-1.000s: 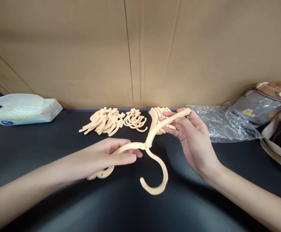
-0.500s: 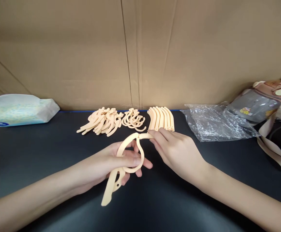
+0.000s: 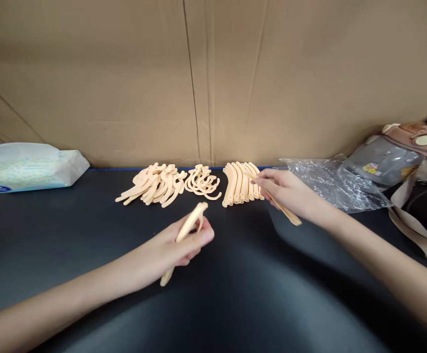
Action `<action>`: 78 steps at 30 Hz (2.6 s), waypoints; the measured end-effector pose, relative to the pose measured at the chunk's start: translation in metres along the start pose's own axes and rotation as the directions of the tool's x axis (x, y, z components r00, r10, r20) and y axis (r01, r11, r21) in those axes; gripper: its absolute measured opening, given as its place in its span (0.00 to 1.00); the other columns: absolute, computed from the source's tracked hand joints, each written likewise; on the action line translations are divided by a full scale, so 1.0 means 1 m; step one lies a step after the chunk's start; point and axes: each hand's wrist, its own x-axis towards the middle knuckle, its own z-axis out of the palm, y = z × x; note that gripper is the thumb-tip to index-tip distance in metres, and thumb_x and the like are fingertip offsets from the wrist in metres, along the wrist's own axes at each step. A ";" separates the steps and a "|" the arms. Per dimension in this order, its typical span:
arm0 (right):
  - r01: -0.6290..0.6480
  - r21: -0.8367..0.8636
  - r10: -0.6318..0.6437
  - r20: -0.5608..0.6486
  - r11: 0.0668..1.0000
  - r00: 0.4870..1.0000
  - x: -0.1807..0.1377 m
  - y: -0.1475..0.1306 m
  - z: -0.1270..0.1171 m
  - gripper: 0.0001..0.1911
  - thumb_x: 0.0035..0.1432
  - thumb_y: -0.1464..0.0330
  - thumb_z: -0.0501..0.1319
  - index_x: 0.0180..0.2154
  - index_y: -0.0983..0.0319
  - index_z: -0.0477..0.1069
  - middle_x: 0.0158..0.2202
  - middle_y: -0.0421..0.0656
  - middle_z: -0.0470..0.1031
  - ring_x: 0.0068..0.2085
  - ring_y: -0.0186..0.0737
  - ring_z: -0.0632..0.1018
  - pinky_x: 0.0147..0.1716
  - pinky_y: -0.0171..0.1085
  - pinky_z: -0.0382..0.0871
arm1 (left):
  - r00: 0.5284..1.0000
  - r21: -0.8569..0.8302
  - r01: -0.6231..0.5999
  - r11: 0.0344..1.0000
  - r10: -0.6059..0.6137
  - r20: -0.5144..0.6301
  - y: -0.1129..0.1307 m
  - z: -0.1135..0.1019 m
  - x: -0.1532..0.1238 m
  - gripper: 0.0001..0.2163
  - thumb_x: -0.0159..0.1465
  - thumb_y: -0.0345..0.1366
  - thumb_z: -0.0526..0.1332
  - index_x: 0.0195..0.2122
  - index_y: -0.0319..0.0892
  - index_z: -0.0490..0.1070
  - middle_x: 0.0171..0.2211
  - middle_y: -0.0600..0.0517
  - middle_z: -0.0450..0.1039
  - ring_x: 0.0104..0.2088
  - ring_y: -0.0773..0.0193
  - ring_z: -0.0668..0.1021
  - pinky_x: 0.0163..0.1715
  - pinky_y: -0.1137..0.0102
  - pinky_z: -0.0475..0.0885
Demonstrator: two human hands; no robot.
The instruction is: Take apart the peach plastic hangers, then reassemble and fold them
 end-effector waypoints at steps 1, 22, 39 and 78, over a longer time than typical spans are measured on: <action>0.011 -0.094 -0.016 -0.056 0.995 0.998 0.011 0.001 -0.004 0.15 0.59 0.56 0.57 0.31 0.61 0.69 0.20 0.37 0.67 0.19 0.31 0.69 0.19 0.33 0.61 | 1.000 -0.067 0.022 0.998 -0.023 -0.018 0.001 -0.003 0.003 0.23 0.60 0.61 0.54 0.36 0.44 0.60 0.28 0.58 0.58 0.26 0.71 0.62 0.24 0.75 0.58; -0.104 -0.707 -0.066 -0.209 0.700 0.976 0.071 -0.001 0.014 0.22 0.64 0.62 0.48 0.52 0.58 0.73 0.47 0.49 0.79 0.47 0.54 0.77 0.42 0.48 0.69 | 0.992 -0.430 0.091 0.898 -0.119 -0.038 0.005 -0.017 0.017 0.27 0.57 0.65 0.53 0.31 0.43 0.58 0.25 0.59 0.56 0.18 0.77 0.57 0.14 0.80 0.47; -0.059 -0.751 -0.141 -0.200 0.658 0.970 0.063 -0.008 0.016 0.20 0.66 0.65 0.46 0.50 0.66 0.70 0.38 0.56 0.79 0.39 0.54 0.79 0.34 0.44 0.66 | 0.994 -0.237 -0.042 0.971 0.017 -0.106 0.002 -0.018 0.015 0.21 0.62 0.55 0.59 0.28 0.41 0.58 0.24 0.58 0.57 0.22 0.74 0.60 0.20 0.79 0.57; 0.159 0.473 -0.091 -0.165 0.867 0.982 -0.024 -0.031 0.016 0.09 0.61 0.62 0.53 0.30 0.58 0.65 0.25 0.40 0.67 0.25 0.36 0.69 0.20 0.35 0.62 | 0.793 0.642 -0.033 0.766 0.411 -0.449 0.030 -0.069 0.073 0.13 0.63 0.47 0.58 0.31 0.42 0.68 0.21 0.52 0.69 0.25 0.59 0.70 0.28 0.68 0.56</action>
